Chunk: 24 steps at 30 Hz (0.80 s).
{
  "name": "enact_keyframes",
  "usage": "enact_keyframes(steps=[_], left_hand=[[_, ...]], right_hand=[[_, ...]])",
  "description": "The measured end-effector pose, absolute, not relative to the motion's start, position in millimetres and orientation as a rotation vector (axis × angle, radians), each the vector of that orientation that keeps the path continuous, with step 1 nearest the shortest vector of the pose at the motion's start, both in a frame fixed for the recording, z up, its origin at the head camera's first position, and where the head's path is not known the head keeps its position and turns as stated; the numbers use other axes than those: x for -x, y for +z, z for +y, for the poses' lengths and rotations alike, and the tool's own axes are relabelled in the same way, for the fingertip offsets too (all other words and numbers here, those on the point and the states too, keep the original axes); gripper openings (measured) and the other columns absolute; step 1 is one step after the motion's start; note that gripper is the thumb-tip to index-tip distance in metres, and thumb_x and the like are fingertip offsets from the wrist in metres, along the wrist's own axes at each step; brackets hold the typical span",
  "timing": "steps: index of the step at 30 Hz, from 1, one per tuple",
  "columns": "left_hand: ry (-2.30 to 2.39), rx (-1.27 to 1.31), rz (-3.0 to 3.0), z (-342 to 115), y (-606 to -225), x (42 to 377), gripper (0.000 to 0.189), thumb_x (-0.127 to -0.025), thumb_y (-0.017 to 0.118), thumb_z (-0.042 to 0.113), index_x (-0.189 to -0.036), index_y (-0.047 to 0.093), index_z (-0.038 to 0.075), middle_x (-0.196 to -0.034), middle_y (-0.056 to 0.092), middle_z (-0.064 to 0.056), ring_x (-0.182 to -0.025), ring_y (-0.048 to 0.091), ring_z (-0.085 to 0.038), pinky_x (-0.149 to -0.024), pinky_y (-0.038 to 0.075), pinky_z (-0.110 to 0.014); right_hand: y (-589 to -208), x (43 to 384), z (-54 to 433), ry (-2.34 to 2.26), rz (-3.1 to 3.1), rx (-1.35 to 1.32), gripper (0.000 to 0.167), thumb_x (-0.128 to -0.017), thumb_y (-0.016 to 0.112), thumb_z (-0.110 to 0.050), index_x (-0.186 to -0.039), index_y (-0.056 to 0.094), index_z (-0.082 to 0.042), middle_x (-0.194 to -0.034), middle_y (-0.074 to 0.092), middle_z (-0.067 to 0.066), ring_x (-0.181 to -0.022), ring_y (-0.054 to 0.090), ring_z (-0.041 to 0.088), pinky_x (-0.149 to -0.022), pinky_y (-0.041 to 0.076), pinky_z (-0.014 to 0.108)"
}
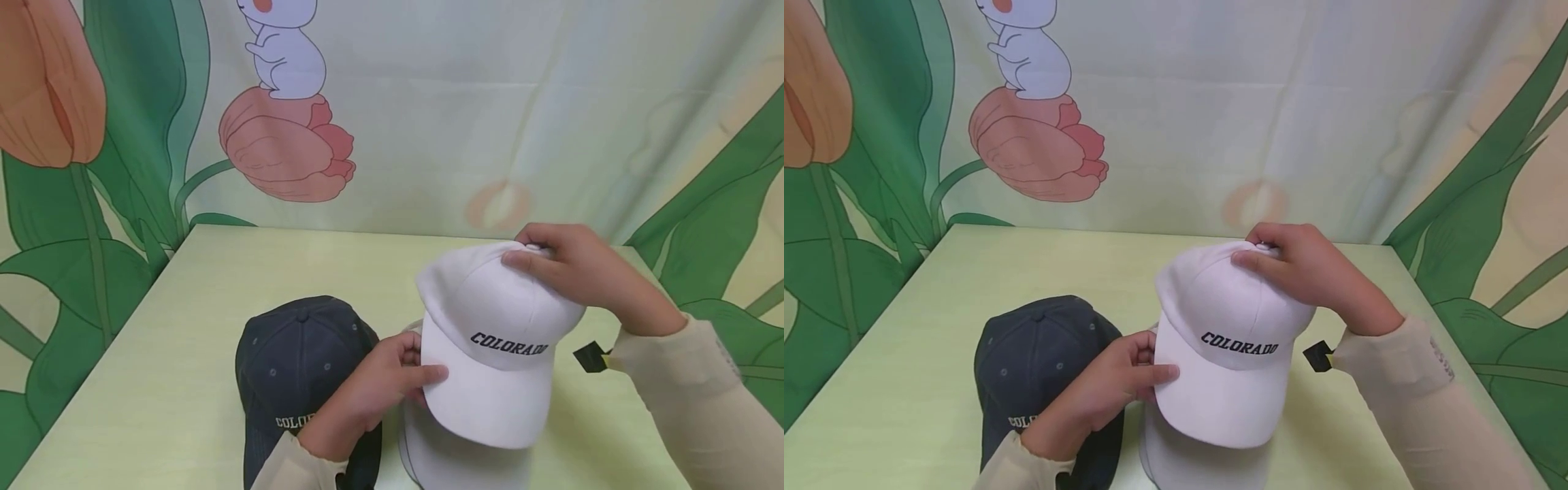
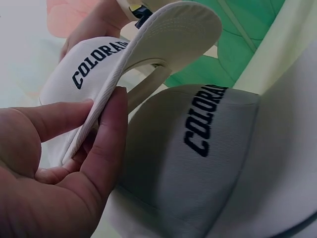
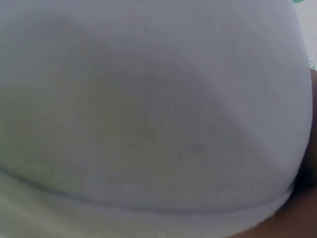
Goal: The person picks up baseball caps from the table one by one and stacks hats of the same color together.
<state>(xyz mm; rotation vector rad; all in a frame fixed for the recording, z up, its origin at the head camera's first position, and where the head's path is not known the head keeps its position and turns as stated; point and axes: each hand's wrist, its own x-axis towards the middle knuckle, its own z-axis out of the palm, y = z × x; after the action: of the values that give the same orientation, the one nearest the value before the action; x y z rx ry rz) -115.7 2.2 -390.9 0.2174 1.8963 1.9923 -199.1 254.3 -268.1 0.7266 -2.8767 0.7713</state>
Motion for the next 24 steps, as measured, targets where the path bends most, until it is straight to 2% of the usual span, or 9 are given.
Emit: enact_keyframes(steps=[7,14,24], left_hand=[[1.981,-0.209,1.84,1.4,-401.5,109.9,0.033,-0.087,0.069,0.007,-0.114,0.054,-0.006,-0.091,0.068,-0.007,-0.072,0.066,-0.012,-0.059,0.054,-0.028],[2.004,-0.209,1.776,1.9,-409.6,105.9,0.033,-0.088,0.068,0.005,-0.114,0.053,-0.007,-0.091,0.069,-0.007,-0.074,0.068,-0.013,-0.059,0.056,-0.029],[1.963,-0.16,1.777,0.2,-425.3,99.4,0.033,-0.088,0.067,0.006,-0.116,0.053,-0.006,-0.093,0.071,-0.009,-0.077,0.069,-0.015,-0.061,0.058,-0.033]], right_hand=[[-280.1,201.4,252.5,0.74,-2.861,-0.86,0.017,-0.093,0.062,-0.042,-0.085,0.064,-0.027,-0.081,0.064,-0.002,-0.073,0.058,0.017,-0.062,0.049,0.03],[-290.7,202.5,252.1,0.753,-2.873,-0.887,0.017,-0.093,0.062,-0.043,-0.084,0.063,-0.028,-0.081,0.063,-0.003,-0.076,0.057,0.016,-0.064,0.048,0.029],[-311.3,201.5,248.6,0.833,-2.946,-0.897,0.016,-0.092,0.063,-0.043,-0.084,0.061,-0.031,-0.081,0.063,-0.004,-0.075,0.058,0.016,-0.06,0.049,0.029]])
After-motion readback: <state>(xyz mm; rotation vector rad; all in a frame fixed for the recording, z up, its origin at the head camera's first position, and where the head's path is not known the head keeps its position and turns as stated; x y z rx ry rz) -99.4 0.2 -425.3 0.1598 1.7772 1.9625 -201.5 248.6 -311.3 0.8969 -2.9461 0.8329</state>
